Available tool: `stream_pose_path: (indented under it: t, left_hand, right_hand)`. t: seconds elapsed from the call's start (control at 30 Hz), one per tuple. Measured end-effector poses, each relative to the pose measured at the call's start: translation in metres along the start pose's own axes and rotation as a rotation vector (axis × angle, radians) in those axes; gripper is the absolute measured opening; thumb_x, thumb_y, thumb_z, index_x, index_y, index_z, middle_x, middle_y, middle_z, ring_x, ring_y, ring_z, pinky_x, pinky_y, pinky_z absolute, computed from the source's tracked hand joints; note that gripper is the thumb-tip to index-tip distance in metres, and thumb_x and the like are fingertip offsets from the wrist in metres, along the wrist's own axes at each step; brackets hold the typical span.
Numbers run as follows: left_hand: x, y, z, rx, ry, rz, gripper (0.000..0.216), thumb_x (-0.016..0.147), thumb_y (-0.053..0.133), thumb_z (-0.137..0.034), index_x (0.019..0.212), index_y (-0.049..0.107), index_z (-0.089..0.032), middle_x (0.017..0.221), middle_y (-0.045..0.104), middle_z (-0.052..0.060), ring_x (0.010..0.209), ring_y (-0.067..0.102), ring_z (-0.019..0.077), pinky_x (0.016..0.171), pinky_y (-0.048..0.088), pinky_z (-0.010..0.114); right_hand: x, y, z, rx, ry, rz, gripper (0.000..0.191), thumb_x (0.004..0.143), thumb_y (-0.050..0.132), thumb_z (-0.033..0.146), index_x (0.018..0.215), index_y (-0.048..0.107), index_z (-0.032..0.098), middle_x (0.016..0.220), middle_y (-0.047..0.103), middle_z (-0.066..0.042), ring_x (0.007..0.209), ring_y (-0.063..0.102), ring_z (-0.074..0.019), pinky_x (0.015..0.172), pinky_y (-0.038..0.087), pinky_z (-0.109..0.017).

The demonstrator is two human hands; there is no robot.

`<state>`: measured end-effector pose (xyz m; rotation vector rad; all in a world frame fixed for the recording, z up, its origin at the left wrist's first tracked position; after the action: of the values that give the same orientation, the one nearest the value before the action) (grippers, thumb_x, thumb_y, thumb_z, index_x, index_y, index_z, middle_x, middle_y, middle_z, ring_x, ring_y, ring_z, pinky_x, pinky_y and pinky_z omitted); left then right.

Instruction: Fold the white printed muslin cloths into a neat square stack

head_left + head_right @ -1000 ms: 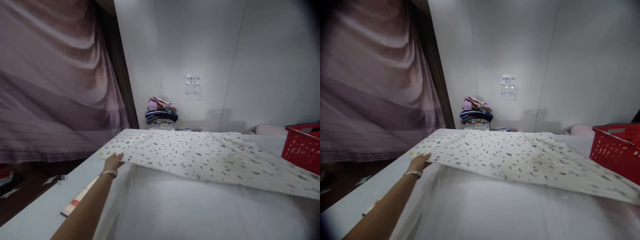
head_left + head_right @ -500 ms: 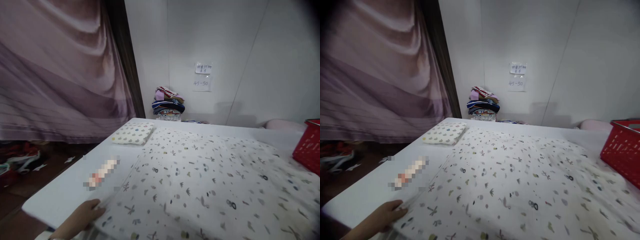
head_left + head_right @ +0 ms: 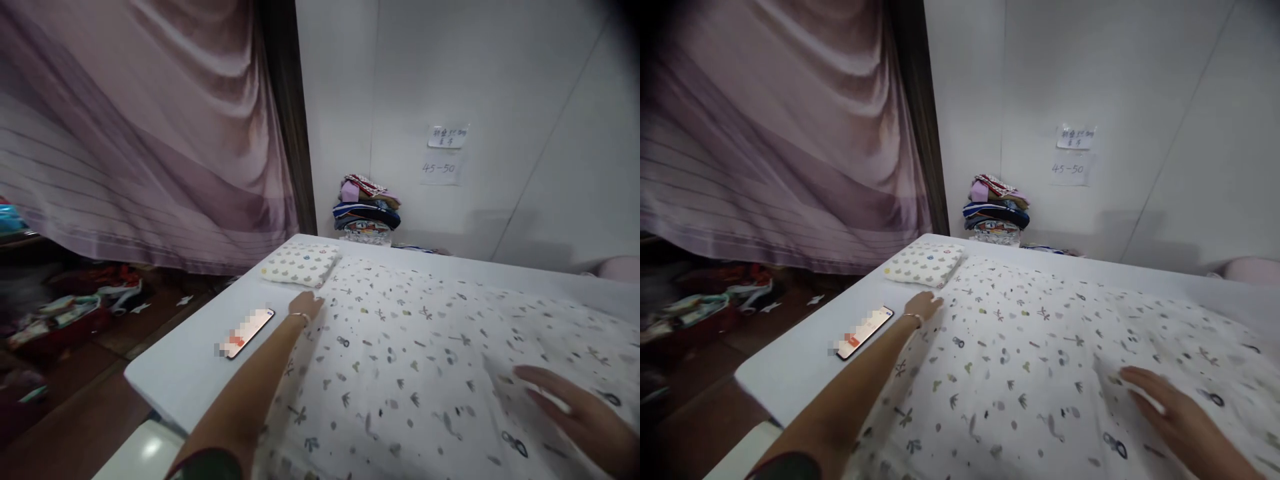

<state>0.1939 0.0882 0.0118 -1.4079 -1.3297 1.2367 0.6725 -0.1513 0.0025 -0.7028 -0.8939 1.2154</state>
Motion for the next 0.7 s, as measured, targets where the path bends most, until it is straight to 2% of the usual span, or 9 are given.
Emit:
stream_pose_path:
  t: [0.1, 0.2, 0.3, 0.43, 0.5, 0.57, 0.6, 0.67, 0.7]
  left_hand:
    - [0.035, 0.011, -0.036, 0.006, -0.005, -0.058, 0.042, 0.084, 0.040, -0.042, 0.108, 0.059, -0.013, 0.117, 0.057, 0.014, 0.108, 0.053, 0.0253, 0.083, 0.042, 0.032]
    - [0.059, 0.019, -0.055, 0.022, -0.007, -0.118, 0.036, 0.082, 0.046, -0.033, 0.106, 0.059, -0.010, 0.113, 0.058, 0.017, 0.107, 0.052, 0.0265, 0.084, 0.042, 0.033]
    - [0.075, 0.023, -0.060, 0.031, 0.009, -0.157, 0.027, 0.081, 0.045, -0.017, 0.102, 0.060, -0.010, 0.105, 0.061, 0.017, 0.101, 0.055, 0.0253, 0.081, 0.042, 0.034]
    - [0.080, 0.015, -0.068, 0.033, 0.112, -0.217, 0.028, 0.082, 0.037, -0.009, 0.097, 0.060, -0.010, 0.100, 0.060, 0.017, 0.100, 0.054, 0.0248, 0.081, 0.041, 0.037]
    - [0.067, 0.011, -0.079, 0.034, 0.190, -0.250, 0.028, 0.084, 0.035, -0.010, 0.097, 0.059, -0.011, 0.103, 0.058, 0.016, 0.102, 0.052, 0.0239, 0.084, 0.039, 0.037]
    - [0.040, 0.015, -0.101, 0.040, 0.351, -0.264, 0.026, 0.084, 0.035, -0.010, 0.097, 0.058, -0.013, 0.104, 0.057, 0.012, 0.103, 0.050, 0.0210, 0.088, 0.037, 0.035]
    - [0.019, 0.022, -0.115, 0.047, 0.472, -0.253, 0.024, 0.084, 0.037, -0.010, 0.095, 0.057, -0.015, 0.103, 0.058, 0.010, 0.101, 0.050, 0.0191, 0.090, 0.036, 0.034]
    - [-0.037, 0.044, -0.149, 0.091, 0.864, -0.197, 0.018, 0.084, 0.040, -0.013, 0.088, 0.057, -0.014, 0.094, 0.059, 0.009, 0.094, 0.052, 0.0190, 0.087, 0.037, 0.034]
    - [-0.066, 0.057, -0.158, 0.104, 1.035, -0.134, 0.014, 0.083, 0.043, -0.016, 0.083, 0.057, -0.015, 0.091, 0.060, 0.008, 0.091, 0.052, 0.0193, 0.084, 0.038, 0.034]
  right_hand:
    - [0.034, 0.063, 0.057, 0.099, -0.066, 0.331, 0.041, 0.083, 0.043, 0.054, 0.111, 0.063, 0.032, 0.128, 0.052, -0.004, 0.116, 0.048, -0.0274, 0.092, 0.046, -0.038]
    - [0.059, 0.095, 0.117, 0.200, -0.117, 0.482, 0.043, 0.086, 0.037, 0.053, 0.114, 0.060, 0.031, 0.127, 0.053, -0.006, 0.113, 0.051, -0.0267, 0.090, 0.047, -0.039]
    - [0.085, 0.110, 0.157, 0.313, -0.152, 0.553, 0.040, 0.086, 0.038, 0.050, 0.111, 0.061, 0.029, 0.121, 0.056, -0.007, 0.105, 0.055, -0.0246, 0.085, 0.049, -0.036]
    - [0.139, 0.126, 0.175, 0.500, -0.095, 0.532, 0.034, 0.083, 0.046, 0.047, 0.100, 0.066, 0.025, 0.108, 0.063, -0.007, 0.098, 0.057, -0.0224, 0.081, 0.049, -0.034]
    - [0.172, 0.138, 0.172, 0.614, 0.026, 0.485, 0.033, 0.080, 0.050, 0.044, 0.100, 0.065, 0.021, 0.104, 0.064, -0.008, 0.093, 0.059, -0.0213, 0.077, 0.050, -0.033]
    - [0.203, 0.149, 0.167, 0.728, 0.172, 0.417, 0.040, 0.078, 0.053, 0.044, 0.108, 0.059, 0.019, 0.107, 0.062, -0.011, 0.089, 0.061, -0.0200, 0.070, 0.051, -0.031]
    - [0.216, 0.155, 0.164, 0.773, 0.240, 0.390, 0.047, 0.077, 0.054, 0.047, 0.116, 0.054, 0.019, 0.110, 0.060, -0.012, 0.086, 0.061, -0.0197, 0.067, 0.052, -0.031]
    - [0.235, 0.167, 0.157, 0.778, 0.339, 0.364, 0.066, 0.076, 0.052, 0.055, 0.130, 0.040, 0.019, 0.112, 0.058, -0.014, 0.081, 0.062, -0.0205, 0.062, 0.052, -0.033]
    - [0.242, 0.171, 0.153, 0.704, 0.359, 0.352, 0.073, 0.076, 0.051, 0.058, 0.134, 0.035, 0.018, 0.112, 0.058, -0.016, 0.080, 0.063, -0.0218, 0.062, 0.052, -0.035]
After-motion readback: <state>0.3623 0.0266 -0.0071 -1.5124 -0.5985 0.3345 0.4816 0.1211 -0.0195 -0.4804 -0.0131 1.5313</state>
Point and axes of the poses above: each hand's wrist, its own x-axis towards the middle knuckle, its own y-axis out of the palm, z = x × y, the point moved 9 cm from there along x, towards the middle knuckle
